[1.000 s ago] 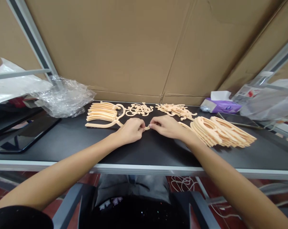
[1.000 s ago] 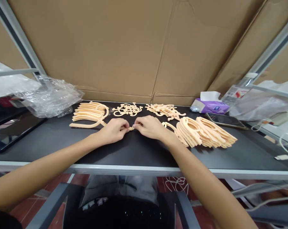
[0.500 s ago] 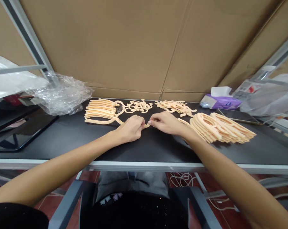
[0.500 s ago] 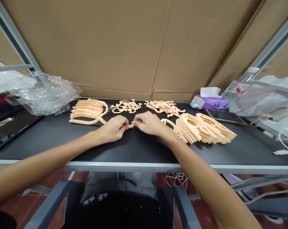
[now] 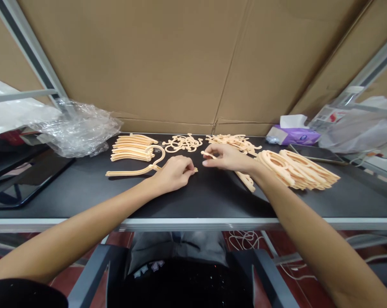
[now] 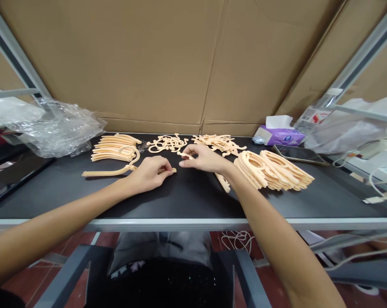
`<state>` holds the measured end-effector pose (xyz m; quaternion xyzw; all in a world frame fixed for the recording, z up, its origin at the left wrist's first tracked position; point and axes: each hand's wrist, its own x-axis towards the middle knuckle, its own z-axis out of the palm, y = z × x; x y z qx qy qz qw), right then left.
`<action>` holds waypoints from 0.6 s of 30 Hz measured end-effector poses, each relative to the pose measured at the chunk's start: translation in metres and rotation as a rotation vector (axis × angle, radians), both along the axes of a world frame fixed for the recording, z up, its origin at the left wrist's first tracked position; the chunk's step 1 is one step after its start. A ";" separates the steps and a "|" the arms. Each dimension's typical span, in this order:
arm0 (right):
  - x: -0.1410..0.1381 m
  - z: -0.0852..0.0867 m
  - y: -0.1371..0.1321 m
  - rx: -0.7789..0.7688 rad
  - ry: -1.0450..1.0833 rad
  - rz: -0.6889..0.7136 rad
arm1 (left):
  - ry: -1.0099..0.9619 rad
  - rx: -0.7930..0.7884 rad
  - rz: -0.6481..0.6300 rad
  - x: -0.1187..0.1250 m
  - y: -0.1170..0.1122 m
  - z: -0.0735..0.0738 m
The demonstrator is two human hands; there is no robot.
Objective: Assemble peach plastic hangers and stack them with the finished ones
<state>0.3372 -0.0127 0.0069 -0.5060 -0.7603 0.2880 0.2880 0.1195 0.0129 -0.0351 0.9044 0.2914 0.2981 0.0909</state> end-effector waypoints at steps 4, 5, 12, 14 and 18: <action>-0.001 0.002 -0.004 0.001 -0.105 -0.020 | -0.027 -0.023 0.002 0.000 0.000 0.000; -0.002 0.001 -0.005 0.022 -0.146 -0.008 | -0.032 -0.029 0.004 0.000 0.000 0.001; -0.005 -0.002 -0.005 -0.024 -0.161 0.067 | -0.028 -0.061 0.030 0.001 0.002 0.001; -0.004 -0.003 -0.004 -0.037 -0.182 0.078 | -0.032 -0.069 0.031 0.001 0.002 0.001; -0.005 -0.005 -0.002 -0.053 -0.183 0.075 | -0.050 -0.104 0.027 0.000 0.003 0.001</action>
